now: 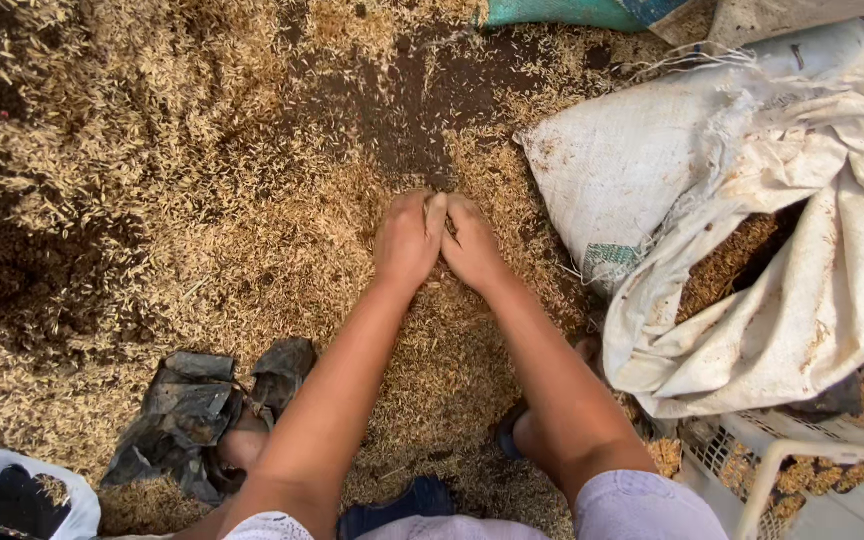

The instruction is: The person scoops loose sawdust from a pile on the ground, packs it into a small dark wrapper, and shapes it into a compact puck. They then place the finished pucks into a white plastic crate. The person repeats this process multiple times.

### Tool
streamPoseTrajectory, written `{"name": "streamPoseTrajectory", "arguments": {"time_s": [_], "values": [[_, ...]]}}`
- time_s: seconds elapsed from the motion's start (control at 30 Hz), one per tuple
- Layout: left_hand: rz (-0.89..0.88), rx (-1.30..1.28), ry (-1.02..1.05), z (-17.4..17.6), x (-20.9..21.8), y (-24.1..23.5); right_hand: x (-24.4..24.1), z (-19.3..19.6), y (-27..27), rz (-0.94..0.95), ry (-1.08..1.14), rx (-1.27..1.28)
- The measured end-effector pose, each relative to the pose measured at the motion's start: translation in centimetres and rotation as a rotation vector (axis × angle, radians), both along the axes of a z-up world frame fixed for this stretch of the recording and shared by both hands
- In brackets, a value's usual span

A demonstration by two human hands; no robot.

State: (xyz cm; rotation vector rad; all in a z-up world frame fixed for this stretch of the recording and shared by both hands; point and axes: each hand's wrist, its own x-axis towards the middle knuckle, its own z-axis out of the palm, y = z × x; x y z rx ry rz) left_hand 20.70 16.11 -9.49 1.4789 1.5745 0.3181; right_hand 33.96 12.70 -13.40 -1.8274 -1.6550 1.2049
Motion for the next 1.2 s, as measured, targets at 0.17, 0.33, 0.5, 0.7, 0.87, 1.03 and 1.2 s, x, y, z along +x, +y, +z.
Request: {"name": "streamPoseTrajectory", "arguments": {"time_s": [0.17, 0.33, 0.5, 0.7, 0.87, 1.03, 1.2], "values": [[-0.301, -0.068, 0.155, 4.2, -2.3, -7.0, 4.3, 3.4, -8.3, -0.227, 0.208, -0.039], [0.046, 0.204, 0.417, 2.5, -6.9, -8.8, 2.9, 1.3, -12.2, -0.488, -0.178, -0.225], [0.229, -0.095, 0.016, 3.1, -4.3, -9.5, -2.0, -0.8, -12.4, -0.446, 0.072, -0.389], [0.203, -0.072, -0.108, 8.4, -2.7, -8.5, -0.6, 3.3, -10.2, -0.517, 0.405, -0.636], [0.134, 0.038, -0.043, 8.1, -4.6, -3.7, 4.1, 6.3, -7.9, -0.416, 0.329, -0.572], [0.067, 0.002, 0.502, 2.8, -8.0, 1.1, 8.6, 4.6, -3.6, -0.242, -0.184, -0.13], [-0.037, 0.049, 0.552, -3.0, -6.3, 2.4, 6.8, -0.5, 2.1, -0.138, -0.201, 0.288]]}}
